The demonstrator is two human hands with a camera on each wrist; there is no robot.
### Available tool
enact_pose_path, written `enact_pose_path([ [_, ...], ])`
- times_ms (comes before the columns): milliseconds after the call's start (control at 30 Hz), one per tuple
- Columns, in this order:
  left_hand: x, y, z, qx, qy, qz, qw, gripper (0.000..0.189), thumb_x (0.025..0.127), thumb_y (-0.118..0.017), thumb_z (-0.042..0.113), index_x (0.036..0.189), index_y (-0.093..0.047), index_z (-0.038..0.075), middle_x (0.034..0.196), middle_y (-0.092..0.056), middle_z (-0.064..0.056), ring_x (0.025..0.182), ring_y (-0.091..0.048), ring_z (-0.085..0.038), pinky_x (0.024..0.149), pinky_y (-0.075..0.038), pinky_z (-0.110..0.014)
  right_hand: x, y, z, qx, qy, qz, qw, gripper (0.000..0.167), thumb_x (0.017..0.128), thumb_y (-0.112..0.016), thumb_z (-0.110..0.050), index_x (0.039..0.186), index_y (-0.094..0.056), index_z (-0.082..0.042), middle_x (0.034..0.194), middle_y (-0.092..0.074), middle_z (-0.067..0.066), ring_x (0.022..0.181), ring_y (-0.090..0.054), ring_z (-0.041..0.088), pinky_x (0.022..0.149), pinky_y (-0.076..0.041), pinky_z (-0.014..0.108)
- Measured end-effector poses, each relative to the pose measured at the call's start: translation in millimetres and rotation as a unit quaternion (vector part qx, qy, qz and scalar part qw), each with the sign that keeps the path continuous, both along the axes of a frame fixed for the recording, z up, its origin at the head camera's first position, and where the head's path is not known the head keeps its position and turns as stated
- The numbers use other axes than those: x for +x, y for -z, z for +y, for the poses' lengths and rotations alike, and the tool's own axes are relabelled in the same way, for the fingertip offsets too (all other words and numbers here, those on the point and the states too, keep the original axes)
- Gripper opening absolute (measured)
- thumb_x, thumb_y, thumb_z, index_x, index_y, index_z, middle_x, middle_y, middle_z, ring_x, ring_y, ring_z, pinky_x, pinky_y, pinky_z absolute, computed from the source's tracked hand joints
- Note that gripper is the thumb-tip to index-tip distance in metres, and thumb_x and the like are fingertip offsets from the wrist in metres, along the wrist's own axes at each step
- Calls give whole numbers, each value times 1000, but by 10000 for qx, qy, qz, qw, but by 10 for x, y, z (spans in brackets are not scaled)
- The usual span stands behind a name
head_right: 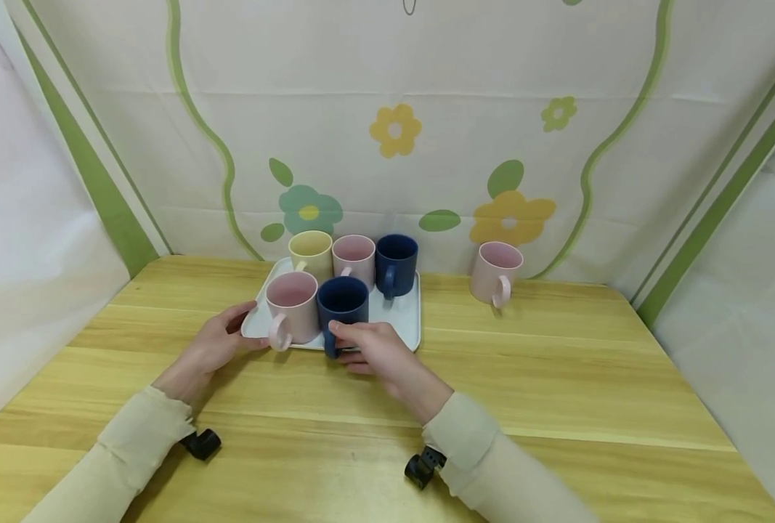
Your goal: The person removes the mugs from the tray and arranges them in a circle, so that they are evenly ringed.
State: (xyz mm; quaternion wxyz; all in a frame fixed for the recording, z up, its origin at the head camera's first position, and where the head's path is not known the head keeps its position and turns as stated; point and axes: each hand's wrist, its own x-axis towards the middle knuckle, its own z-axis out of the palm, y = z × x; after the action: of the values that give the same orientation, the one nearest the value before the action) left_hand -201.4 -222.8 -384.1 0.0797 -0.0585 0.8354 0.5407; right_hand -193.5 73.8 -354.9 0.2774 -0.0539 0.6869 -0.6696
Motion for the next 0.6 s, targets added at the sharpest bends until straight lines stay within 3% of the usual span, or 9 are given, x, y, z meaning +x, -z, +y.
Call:
enact_pose_path([
  [133,0,3,-4,2,-1,-6,10000,94,92,-78,9,169,-23,5,174,-28,-23,158,-29,-44,131,-25,-60,-28,16,-37,-94,44,-135,9999,53,107,-60,-41,137,-67,3,138,-71,19,115,-71,25,116,-52,48],
  [333,2,-7,-10,-27,3,-26,10000,94,93,-78,10,170,-22,6,174,-28,-23,158,-29,-45,131,-25,-61,-45,23,-106,-147,34,-242,9996,49,107,-61,-38,132,-69,2,131,-75,14,125,-69,29,118,-50,47],
  [600,5,-4,-9,-78,34,-16,10000,94,93,-78,10,169,-23,5,173,-28,-24,158,-29,-45,131,-26,-60,-39,71,-162,-189,140,-114,9997,37,110,-57,-31,123,-74,-2,124,-79,11,117,-71,26,117,-50,46],
])
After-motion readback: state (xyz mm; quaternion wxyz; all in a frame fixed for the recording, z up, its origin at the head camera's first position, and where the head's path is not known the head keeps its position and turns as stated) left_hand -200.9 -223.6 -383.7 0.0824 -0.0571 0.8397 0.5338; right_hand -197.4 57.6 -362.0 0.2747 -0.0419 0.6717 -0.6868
